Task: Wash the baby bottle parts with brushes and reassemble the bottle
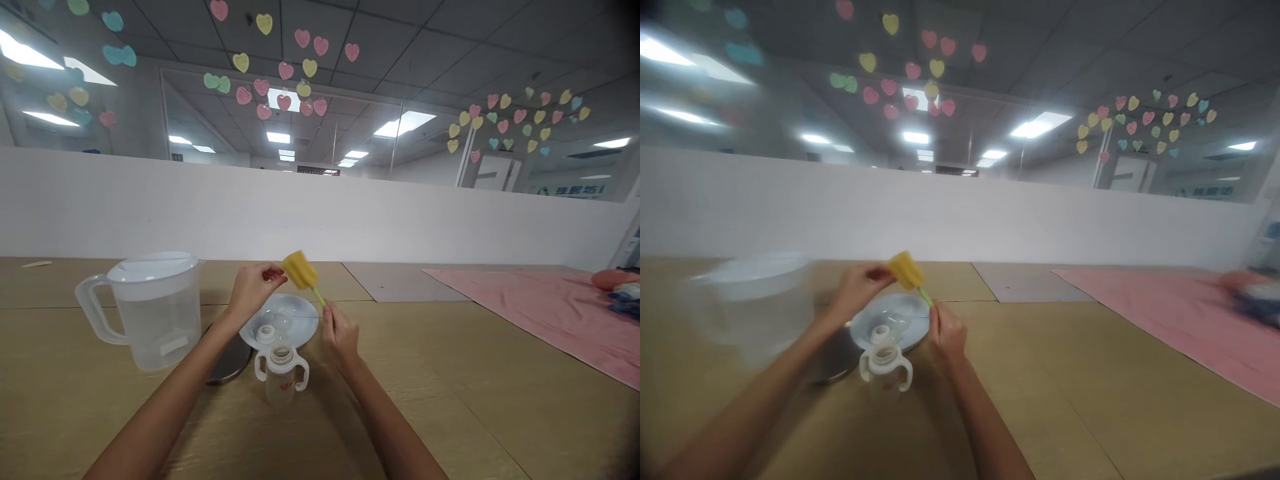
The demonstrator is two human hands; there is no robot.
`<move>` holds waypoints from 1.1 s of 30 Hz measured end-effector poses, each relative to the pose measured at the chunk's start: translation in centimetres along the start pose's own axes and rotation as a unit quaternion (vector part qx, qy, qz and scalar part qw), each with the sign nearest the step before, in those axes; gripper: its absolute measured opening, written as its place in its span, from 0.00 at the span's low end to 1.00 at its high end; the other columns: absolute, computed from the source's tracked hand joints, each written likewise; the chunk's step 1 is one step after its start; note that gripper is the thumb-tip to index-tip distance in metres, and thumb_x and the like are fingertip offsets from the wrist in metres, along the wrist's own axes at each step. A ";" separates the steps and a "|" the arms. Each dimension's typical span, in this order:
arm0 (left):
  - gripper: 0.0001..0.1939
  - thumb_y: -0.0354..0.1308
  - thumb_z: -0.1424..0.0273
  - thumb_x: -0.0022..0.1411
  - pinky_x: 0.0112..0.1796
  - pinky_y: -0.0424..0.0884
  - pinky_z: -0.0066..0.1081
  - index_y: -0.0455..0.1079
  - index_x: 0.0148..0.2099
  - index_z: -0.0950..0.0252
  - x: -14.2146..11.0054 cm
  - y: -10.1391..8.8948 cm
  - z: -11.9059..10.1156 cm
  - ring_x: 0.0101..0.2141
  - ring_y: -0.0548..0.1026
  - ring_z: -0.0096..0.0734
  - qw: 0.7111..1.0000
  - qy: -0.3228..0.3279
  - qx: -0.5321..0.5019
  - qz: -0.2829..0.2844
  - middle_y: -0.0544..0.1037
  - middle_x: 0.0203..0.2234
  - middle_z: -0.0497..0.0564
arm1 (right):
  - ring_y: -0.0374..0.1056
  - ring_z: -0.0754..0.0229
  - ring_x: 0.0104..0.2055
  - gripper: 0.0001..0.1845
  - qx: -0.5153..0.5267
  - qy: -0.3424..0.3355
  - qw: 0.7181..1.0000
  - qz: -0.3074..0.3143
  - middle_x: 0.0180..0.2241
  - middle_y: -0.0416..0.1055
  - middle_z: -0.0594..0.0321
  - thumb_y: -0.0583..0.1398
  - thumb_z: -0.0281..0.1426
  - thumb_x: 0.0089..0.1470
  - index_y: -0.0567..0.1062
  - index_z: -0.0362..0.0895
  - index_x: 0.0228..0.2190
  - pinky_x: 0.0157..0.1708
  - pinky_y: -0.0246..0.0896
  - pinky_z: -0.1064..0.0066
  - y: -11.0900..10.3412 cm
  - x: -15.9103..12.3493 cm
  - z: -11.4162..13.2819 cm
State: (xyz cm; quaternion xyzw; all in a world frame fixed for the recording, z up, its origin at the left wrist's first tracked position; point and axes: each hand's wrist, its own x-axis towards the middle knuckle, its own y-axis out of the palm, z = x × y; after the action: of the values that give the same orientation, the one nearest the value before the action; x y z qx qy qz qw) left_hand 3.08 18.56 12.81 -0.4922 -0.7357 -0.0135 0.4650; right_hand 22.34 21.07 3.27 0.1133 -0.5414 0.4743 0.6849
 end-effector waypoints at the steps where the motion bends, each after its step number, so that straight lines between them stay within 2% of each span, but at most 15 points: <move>1: 0.12 0.58 0.63 0.50 0.32 0.69 0.28 0.74 0.32 0.67 0.0 0.0 0.0 0.28 0.75 0.32 1.000 -0.002 -0.001 0.000 0.79 0.27 0.51 | 0.66 0.63 0.25 0.23 -0.014 0.004 1.000 0.007 0.25 0.73 0.58 0.43 0.38 0.59 0.74 0.41 0.35 0.25 0.53 0.76 0.0 0.0 0.1; 3: 0.12 0.58 0.63 0.50 0.31 0.70 0.28 0.74 0.32 0.67 0.0 -0.1 -0.1 0.28 0.75 0.32 1.000 -0.008 0.001 -0.004 0.79 0.26 0.51 | 0.66 0.63 0.24 0.23 -0.036 0.026 0.999 0.008 0.24 0.72 0.59 0.45 0.39 0.59 0.75 0.42 0.32 0.24 0.51 0.76 0.1 0.1 0.4; 6: 0.11 0.59 0.64 0.49 0.31 0.70 0.27 0.74 0.30 0.67 -0.1 -0.1 -0.1 0.27 0.75 0.31 1.000 -0.016 0.006 -0.011 0.78 0.25 0.51 | 0.64 0.65 0.23 0.22 -0.043 0.053 0.997 -0.036 0.22 0.71 0.61 0.46 0.40 0.58 0.74 0.41 0.31 0.24 0.51 0.76 0.1 0.0 0.6; 8: 0.10 0.59 0.65 0.49 0.30 0.70 0.27 0.73 0.30 0.67 -0.1 0.0 -0.1 0.27 0.75 0.31 1.000 -0.015 0.007 -0.010 0.78 0.24 0.51 | 0.64 0.65 0.23 0.21 -0.034 0.031 0.998 -0.045 0.22 0.71 0.61 0.46 0.40 0.58 0.73 0.41 0.31 0.25 0.52 0.76 0.3 -0.1 0.5; 11: 0.10 0.58 0.65 0.50 0.30 0.69 0.27 0.74 0.31 0.67 -0.1 0.1 0.1 0.27 0.75 0.31 1.000 -0.010 0.002 -0.010 0.78 0.25 0.50 | 0.65 0.65 0.23 0.19 -0.038 -0.012 0.999 -0.009 0.22 0.72 0.60 0.48 0.39 0.58 0.73 0.42 0.31 0.25 0.51 0.76 0.6 -0.2 0.1; 17: 0.12 0.61 0.62 0.47 0.32 0.69 0.27 0.74 0.30 0.66 0.3 -0.3 0.6 0.28 0.74 0.30 0.999 -0.022 -0.030 -0.022 0.78 0.26 0.50 | 0.66 0.61 0.24 0.21 -0.095 0.099 0.990 0.010 0.24 0.73 0.60 0.46 0.42 0.58 0.73 0.43 0.33 0.22 0.48 0.74 0.9 0.2 -0.5; 21: 0.14 0.62 0.60 0.46 0.32 0.69 0.27 0.73 0.30 0.67 0.4 -0.5 0.6 0.29 0.74 0.30 0.996 -0.024 -0.080 -0.021 0.78 0.27 0.51 | 0.66 0.61 0.24 0.21 -0.050 0.028 0.996 0.069 0.25 0.73 0.58 0.46 0.41 0.58 0.73 0.42 0.34 0.24 0.51 0.75 1.0 -0.1 -0.1; 24: 0.15 0.61 0.59 0.47 0.31 0.68 0.27 0.73 0.31 0.67 0.3 -0.6 0.2 0.29 0.74 0.30 0.995 -0.023 -0.092 -0.010 0.78 0.27 0.51 | 0.66 0.62 0.25 0.21 0.014 0.017 0.998 0.061 0.25 0.73 0.59 0.45 0.40 0.58 0.72 0.41 0.34 0.26 0.54 0.75 1.1 -0.3 0.3; 29: 0.12 0.60 0.62 0.48 0.31 0.68 0.26 0.73 0.30 0.67 0.3 -1.1 0.0 0.28 0.73 0.30 0.999 -0.012 -0.039 -0.014 0.77 0.26 0.50 | 0.63 0.64 0.23 0.21 0.028 0.088 0.996 -0.006 0.24 0.70 0.62 0.45 0.42 0.58 0.70 0.41 0.33 0.25 0.53 0.75 0.5 0.2 0.2; 31: 0.11 0.59 0.63 0.49 0.31 0.68 0.26 0.72 0.30 0.66 0.5 -1.6 0.5 0.28 0.74 0.29 1.000 -0.013 -0.006 0.001 0.77 0.26 0.50 | 0.62 0.64 0.22 0.21 0.007 0.081 0.997 -0.012 0.24 0.70 0.62 0.45 0.42 0.58 0.71 0.41 0.33 0.25 0.52 0.75 0.4 0.4 0.0; 33: 0.08 0.59 0.65 0.49 0.31 0.68 0.26 0.72 0.30 0.65 0.7 -2.3 1.3 0.28 0.74 0.30 0.996 -0.031 0.071 0.038 0.77 0.26 0.50 | 0.62 0.64 0.23 0.22 -0.013 0.060 0.998 -0.005 0.24 0.70 0.62 0.46 0.42 0.58 0.71 0.41 0.33 0.25 0.51 0.75 0.4 0.5 -0.2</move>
State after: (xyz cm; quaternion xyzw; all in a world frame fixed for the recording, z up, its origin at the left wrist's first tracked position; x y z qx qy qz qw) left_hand 0.45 18.50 13.59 -0.4855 -0.7297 0.0712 0.4762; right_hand 22.11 21.65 3.44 0.0785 -0.5053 0.4696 0.7197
